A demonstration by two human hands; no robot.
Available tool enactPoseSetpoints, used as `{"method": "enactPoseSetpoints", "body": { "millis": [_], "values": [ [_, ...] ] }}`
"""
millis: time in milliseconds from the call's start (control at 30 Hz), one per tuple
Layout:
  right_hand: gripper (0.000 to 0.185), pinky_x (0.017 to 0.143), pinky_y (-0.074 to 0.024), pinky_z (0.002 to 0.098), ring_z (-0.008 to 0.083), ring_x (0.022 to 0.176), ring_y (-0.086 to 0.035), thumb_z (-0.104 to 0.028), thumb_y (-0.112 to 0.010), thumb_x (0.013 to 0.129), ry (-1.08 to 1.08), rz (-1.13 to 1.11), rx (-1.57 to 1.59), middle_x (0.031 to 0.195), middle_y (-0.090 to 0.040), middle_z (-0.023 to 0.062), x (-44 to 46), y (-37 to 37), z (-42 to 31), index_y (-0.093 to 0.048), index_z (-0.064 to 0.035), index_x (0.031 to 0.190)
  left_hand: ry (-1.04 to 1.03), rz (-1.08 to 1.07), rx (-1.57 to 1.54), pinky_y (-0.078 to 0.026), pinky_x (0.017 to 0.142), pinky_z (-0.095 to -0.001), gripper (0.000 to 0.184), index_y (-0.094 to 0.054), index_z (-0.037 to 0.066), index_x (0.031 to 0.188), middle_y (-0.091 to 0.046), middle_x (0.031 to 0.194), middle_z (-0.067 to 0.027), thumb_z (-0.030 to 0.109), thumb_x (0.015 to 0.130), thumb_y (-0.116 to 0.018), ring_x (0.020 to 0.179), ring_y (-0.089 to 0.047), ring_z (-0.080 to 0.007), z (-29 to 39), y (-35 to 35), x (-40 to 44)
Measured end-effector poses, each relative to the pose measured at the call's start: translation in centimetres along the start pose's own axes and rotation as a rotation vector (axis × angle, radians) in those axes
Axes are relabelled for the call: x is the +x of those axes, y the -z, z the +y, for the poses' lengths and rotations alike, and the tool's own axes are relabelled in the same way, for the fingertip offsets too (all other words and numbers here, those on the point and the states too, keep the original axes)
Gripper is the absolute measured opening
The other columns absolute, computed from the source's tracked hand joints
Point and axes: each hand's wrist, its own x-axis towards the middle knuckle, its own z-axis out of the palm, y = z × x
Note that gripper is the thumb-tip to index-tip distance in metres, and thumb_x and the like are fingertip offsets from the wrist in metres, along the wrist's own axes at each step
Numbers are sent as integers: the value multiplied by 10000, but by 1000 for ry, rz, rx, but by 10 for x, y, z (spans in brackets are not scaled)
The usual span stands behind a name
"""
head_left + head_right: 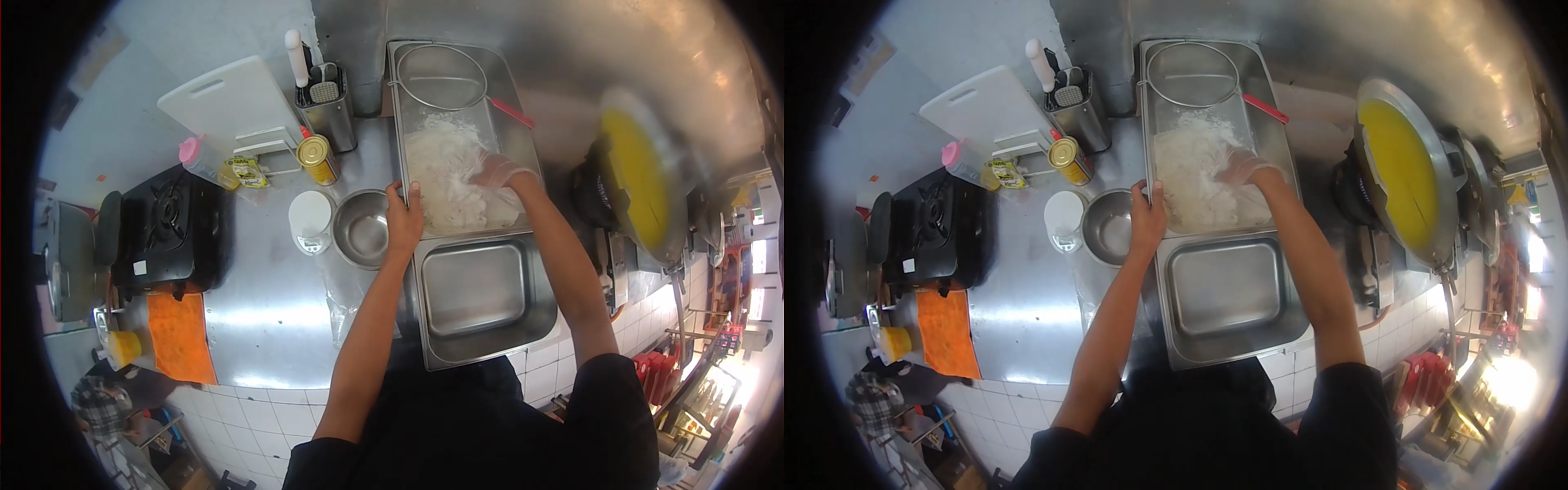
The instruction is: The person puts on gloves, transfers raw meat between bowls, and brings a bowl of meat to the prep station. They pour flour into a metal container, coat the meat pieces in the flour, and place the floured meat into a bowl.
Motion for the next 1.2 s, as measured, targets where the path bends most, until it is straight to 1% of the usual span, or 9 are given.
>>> {"method": "enactPoseSetpoints", "body": {
  "millis": [200,300,400,600,800,967,1067,1167,1200],
  "values": [
    [959,1014,-461,418,352,1197,-585,-419,-793,682,140,5,-582,1318,-571,262,20,-91,-16,-386,-41,1464,22,-26,47,-479,782,-417,574,-429,-15,1302,-629,817,-189,468,1003,-513,806,-634,-320,4,1,2],
    [851,962,-487,394,383,1099,-629,-400,-749,753,96,-188,-317,1161,-640,293,36,-68,0,-408,-47,1447,-39,7,33,-470,793,-414,585,-436,-29,1296,-619,849,-200,471,1001,-513,813,-609,-318,-4,-2,2],
    [794,934,-492,410,395,1078,-632,-447,-704,772,177,46,-109,1187,-630,286,19,-26,-4,-462,-34,1407,-22,5,10,-461,805,-411,603,-443,-45,1289,-609,878,-211,479,999,-511,820,-583,-315,2,0,0],
    [725,947,-477,421,389,1114,-614,-467,-683,776,69,61,30,1217,-619,285,14,29,-31,-545,-28,1336,-21,-7,50,-480,784,-422,575,-428,-21,1295,-636,823,-211,468,1003,-509,810,-640,-345,-6,-1,3],
    [833,1029,-444,453,386,1220,-556,-470,-732,747,43,260,-331,1283,-592,254,50,-83,-47,-448,-118,1447,-39,-3,42,-483,761,-420,563,-433,-23,1295,-640,827,-216,450,1002,-518,786,-646,-331,1,0,4],
    [749,1007,-462,438,383,1175,-587,-282,-711,797,244,-17,-281,1221,-616,263,60,-87,-23,-421,-84,1459,-69,25,19,-481,740,-421,568,-428,-21,1299,-626,791,-203,451,999,-529,764,-639,-324,-8,-4,4],
    [706,1029,-446,408,395,1182,-571,-153,-701,781,111,154,156,1250,-595,263,9,-28,-35,-432,-26,1421,-31,6,34,-477,729,-425,577,-428,-17,1299,-612,762,-198,464,997,-526,753,-635,-326,-12,-3,6],
    [718,1040,-438,389,383,1200,-565,-154,-691,781,203,125,-289,1250,-605,249,24,-28,0,-419,-24,1432,7,-2,42,-473,724,-426,586,-430,-15,1299,-602,746,-192,479,996,-519,742,-629,-329,-6,-2,4],
    [748,1050,-430,385,379,1218,-554,-174,-705,771,208,216,-180,1271,-595,248,26,-29,11,-408,-31,1443,1,-4,48,-474,724,-426,589,-431,-15,1299,-604,749,-193,483,996,-518,743,-629,-330,-6,0,4]
  ]
}}
